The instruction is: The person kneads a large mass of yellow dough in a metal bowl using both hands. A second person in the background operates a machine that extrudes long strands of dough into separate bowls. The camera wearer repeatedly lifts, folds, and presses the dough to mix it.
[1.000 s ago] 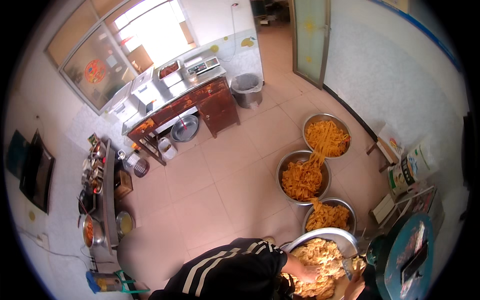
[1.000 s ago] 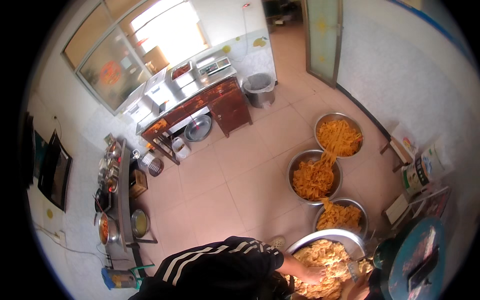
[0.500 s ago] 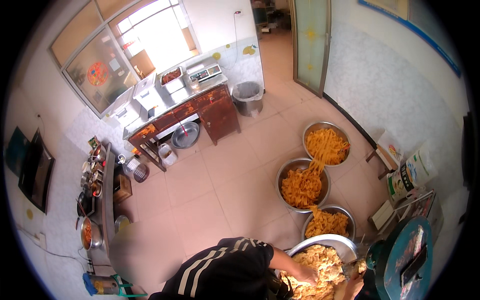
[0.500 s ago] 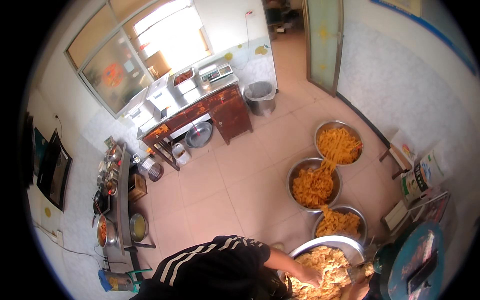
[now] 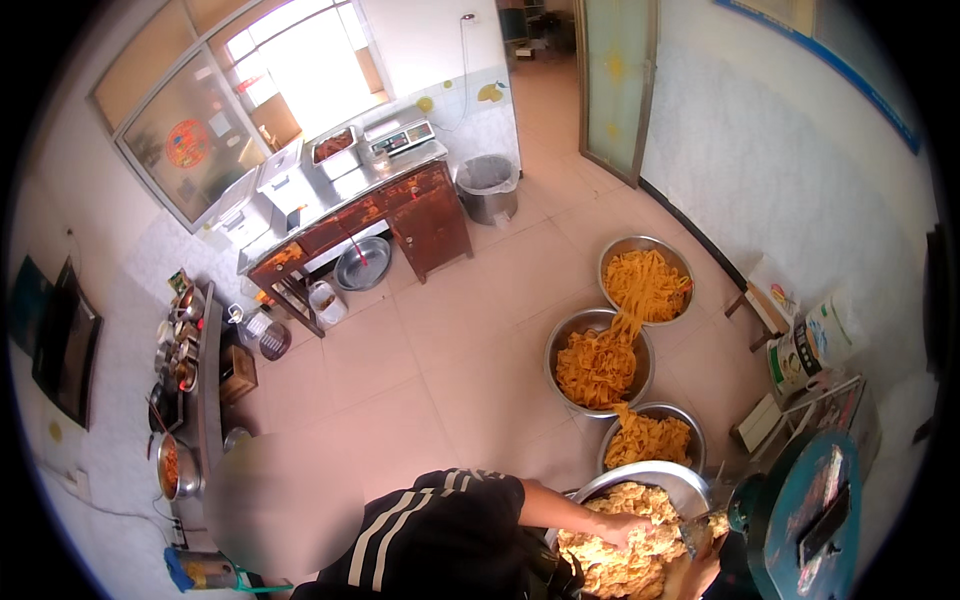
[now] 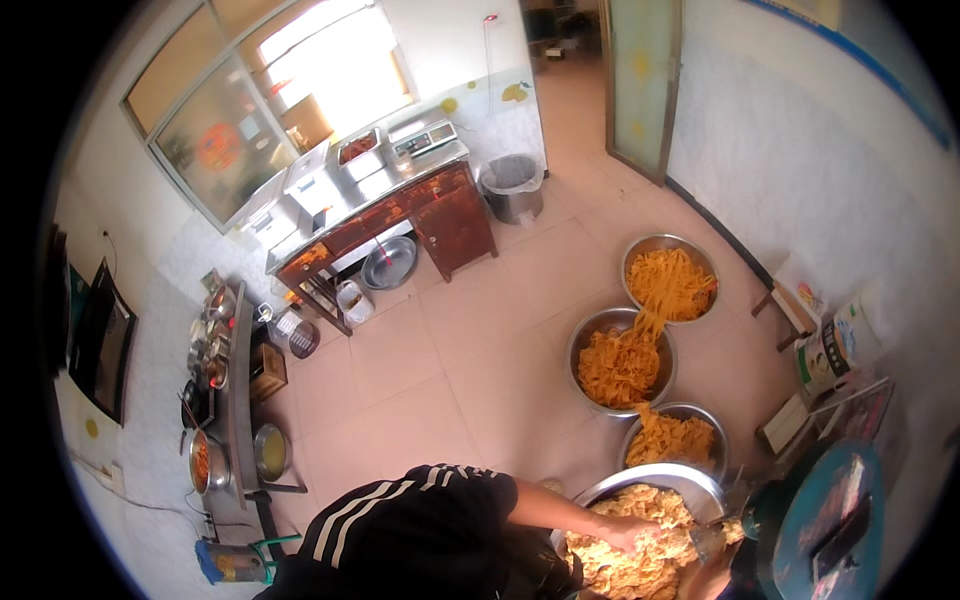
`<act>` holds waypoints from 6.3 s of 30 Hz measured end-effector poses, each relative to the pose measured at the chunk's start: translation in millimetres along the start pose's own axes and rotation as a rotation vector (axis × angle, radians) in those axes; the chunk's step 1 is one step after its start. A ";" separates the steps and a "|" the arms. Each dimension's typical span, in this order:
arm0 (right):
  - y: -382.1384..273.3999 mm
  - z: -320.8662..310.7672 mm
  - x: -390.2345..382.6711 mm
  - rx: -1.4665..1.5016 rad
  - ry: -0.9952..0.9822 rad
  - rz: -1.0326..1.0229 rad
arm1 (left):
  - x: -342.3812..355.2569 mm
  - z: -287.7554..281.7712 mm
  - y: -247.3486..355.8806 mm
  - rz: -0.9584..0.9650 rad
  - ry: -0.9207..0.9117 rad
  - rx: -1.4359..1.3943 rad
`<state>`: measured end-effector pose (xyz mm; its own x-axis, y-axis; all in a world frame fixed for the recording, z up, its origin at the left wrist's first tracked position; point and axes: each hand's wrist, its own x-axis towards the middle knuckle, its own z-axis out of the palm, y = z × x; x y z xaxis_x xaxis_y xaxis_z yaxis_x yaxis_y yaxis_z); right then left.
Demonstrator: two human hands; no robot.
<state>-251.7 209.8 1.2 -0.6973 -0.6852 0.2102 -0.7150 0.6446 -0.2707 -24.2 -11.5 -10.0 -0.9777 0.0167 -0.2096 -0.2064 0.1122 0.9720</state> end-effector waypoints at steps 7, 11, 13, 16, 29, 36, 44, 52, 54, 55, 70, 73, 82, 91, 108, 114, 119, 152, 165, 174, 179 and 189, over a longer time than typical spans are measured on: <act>-52.3 -35.2 -14.1 0.002 -0.056 0.132 | 1.0 30.2 -58.6 -0.063 -0.018 -0.031; -69.1 -46.8 15.9 0.050 -0.357 0.683 | 1.2 16.8 -79.6 0.033 0.111 -0.299; -35.0 -14.8 28.2 -0.123 -0.427 0.531 | -7.9 -3.7 -69.3 0.115 0.011 0.078; -31.6 -5.7 6.9 -0.318 -0.274 0.289 | -23.0 -39.2 -35.0 0.232 -0.011 0.478; -53.0 -26.6 20.3 -0.053 -0.251 0.569 | -57.8 -60.8 -30.7 0.313 0.059 0.673; -64.7 -19.4 11.2 0.045 0.052 0.450 | -53.5 -66.4 -28.3 0.317 0.143 0.636; -64.4 -25.0 14.6 0.055 -0.054 0.547 | -54.0 -65.7 -28.3 0.247 0.134 0.636; -43.5 -28.3 34.8 -0.022 -0.151 0.515 | -47.5 -63.0 -26.9 0.259 0.152 0.633; -55.1 -28.3 35.6 -0.029 -0.194 0.589 | -50.9 -64.2 -27.7 0.253 0.156 0.625; -69.1 -32.8 30.8 0.035 -0.098 0.487 | -54.9 -63.7 -32.9 0.238 0.182 0.618; -68.9 -54.2 10.5 0.040 -0.097 0.343 | -49.8 -62.7 -34.8 0.248 0.188 0.610; -42.9 -36.7 34.2 -0.093 -0.413 0.640 | -47.3 -62.1 -26.9 0.259 0.166 0.610; -57.2 -18.2 19.6 -0.063 -0.117 0.525 | -47.4 -60.7 -31.0 0.228 0.168 0.599; -55.9 -14.3 20.5 -0.110 -0.110 0.531 | -47.7 -60.8 -26.5 0.204 0.134 0.640; -59.1 -12.3 19.8 -0.055 -0.110 0.552 | -47.2 -57.9 -26.5 0.201 0.156 0.633; -72.4 -14.4 10.9 -0.024 -0.009 0.588 | -45.5 -60.7 -34.0 0.213 0.179 0.645; -63.8 -31.3 36.6 0.036 -0.143 0.527 | -41.3 -56.5 -34.2 0.219 0.152 0.635; -19.1 -52.4 -204.8 0.334 0.288 0.657 | 104.6 119.6 54.1 0.406 -0.615 0.935; -9.9 -50.6 -216.1 0.335 0.329 0.689 | 136.4 232.0 39.4 0.233 -0.445 1.167; -21.5 -43.2 -207.1 0.267 0.376 0.657 | 101.3 96.0 -0.2 0.114 -0.368 0.615; -42.7 -42.7 -204.6 0.166 0.364 0.662 | 58.1 46.7 -1.9 -0.143 -0.321 0.201; -46.7 -36.9 -208.7 0.032 0.308 0.652 | 9.2 0.6 20.2 -0.244 -0.218 0.132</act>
<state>-74.5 335.2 4.6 -0.9675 -0.0344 0.2506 -0.1498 0.8763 -0.4580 -37.4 -8.4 7.7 -0.8656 0.1839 -0.4658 -0.4123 0.2661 0.8713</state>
